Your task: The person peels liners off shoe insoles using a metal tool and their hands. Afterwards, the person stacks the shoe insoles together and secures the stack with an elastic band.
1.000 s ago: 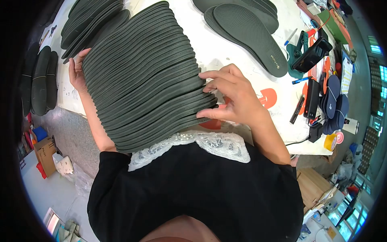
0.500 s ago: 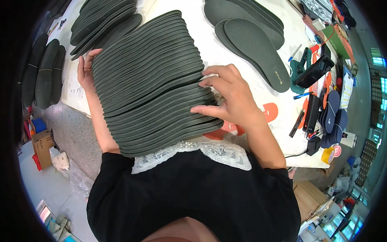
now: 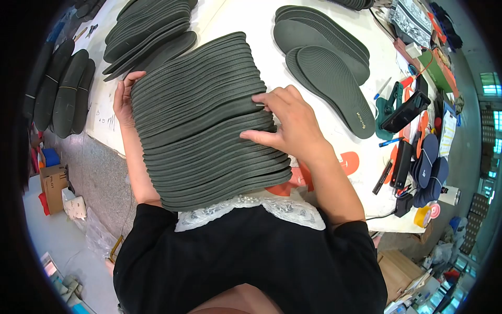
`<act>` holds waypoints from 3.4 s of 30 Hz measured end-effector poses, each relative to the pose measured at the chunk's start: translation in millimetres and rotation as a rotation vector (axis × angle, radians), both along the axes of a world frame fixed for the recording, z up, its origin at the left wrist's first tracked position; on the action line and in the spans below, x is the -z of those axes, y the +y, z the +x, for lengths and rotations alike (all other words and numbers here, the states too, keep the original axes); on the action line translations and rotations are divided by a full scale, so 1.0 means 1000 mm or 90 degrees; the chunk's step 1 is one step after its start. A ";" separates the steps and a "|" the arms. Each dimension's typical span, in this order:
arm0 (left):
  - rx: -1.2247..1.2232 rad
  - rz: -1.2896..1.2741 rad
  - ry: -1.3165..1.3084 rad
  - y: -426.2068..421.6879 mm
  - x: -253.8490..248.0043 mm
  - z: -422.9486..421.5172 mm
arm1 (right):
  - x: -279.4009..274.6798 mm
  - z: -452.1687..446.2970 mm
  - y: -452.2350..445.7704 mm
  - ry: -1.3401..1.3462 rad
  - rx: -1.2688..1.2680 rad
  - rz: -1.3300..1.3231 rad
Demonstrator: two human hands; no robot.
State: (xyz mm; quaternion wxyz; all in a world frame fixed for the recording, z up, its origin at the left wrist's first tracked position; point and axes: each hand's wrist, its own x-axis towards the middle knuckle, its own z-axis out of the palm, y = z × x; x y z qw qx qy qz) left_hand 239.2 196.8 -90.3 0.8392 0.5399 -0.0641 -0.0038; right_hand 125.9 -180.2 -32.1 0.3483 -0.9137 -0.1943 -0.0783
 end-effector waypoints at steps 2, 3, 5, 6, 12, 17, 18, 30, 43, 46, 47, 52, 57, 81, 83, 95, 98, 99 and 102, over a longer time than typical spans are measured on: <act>-0.003 -0.003 0.005 -0.002 -0.001 -0.002 | 0.002 0.004 0.000 -0.048 0.002 -0.032; -0.006 -0.003 0.002 -0.002 -0.001 -0.002 | 0.003 0.006 0.001 -0.051 0.000 -0.033; -0.002 0.002 0.001 -0.001 -0.001 -0.001 | 0.006 0.010 0.002 -0.061 -0.008 0.003; -0.001 0.005 0.001 -0.001 -0.001 -0.002 | 0.007 0.012 0.003 -0.065 -0.012 0.022; 0.000 0.019 -0.011 -0.001 -0.002 -0.001 | 0.001 0.025 0.009 -0.008 0.007 0.007; -0.002 0.032 -0.019 0.000 -0.002 -0.001 | 0.004 0.040 0.016 -0.020 0.004 -0.028; -0.006 0.032 -0.022 0.000 -0.002 0.000 | 0.005 0.043 0.017 -0.024 0.001 -0.028; -0.031 0.104 -0.054 -0.012 -0.025 -0.010 | 0.008 0.070 0.025 -0.052 -0.015 -0.021; -0.140 0.345 -0.095 0.036 -0.086 0.015 | 0.013 0.079 0.031 0.040 -0.020 -0.048; -0.165 0.324 -0.076 0.062 -0.103 0.056 | 0.025 0.084 0.031 0.010 -0.021 -0.046; -0.182 0.379 -0.029 0.069 -0.103 0.071 | 0.029 0.086 0.027 -0.040 -0.046 -0.043; -0.554 1.163 -0.532 0.051 -0.095 0.090 | 0.031 0.084 0.032 0.027 0.002 -0.070; 0.381 0.924 -0.169 -0.079 -0.102 0.011 | 0.024 0.063 0.019 -0.115 0.048 -0.054; 0.117 1.112 -0.546 -0.073 -0.097 0.022 | -0.011 0.051 -0.244 0.462 0.238 -0.244; 0.067 1.082 -0.546 -0.069 -0.095 0.026 | -0.004 0.048 -0.235 0.394 0.289 -0.334; -0.461 1.192 -0.565 -0.055 -0.138 0.010 | -0.050 0.068 -0.179 0.165 0.236 0.032; -0.361 1.169 -0.693 -0.071 -0.153 -0.005 | -0.052 0.089 -0.137 0.172 0.167 0.142; -0.289 1.095 -0.718 -0.078 -0.149 -0.007 | -0.051 0.096 -0.120 0.166 0.157 0.160; -0.061 1.100 -0.577 -0.091 -0.107 -0.018 | -0.051 0.103 -0.086 0.136 0.173 0.206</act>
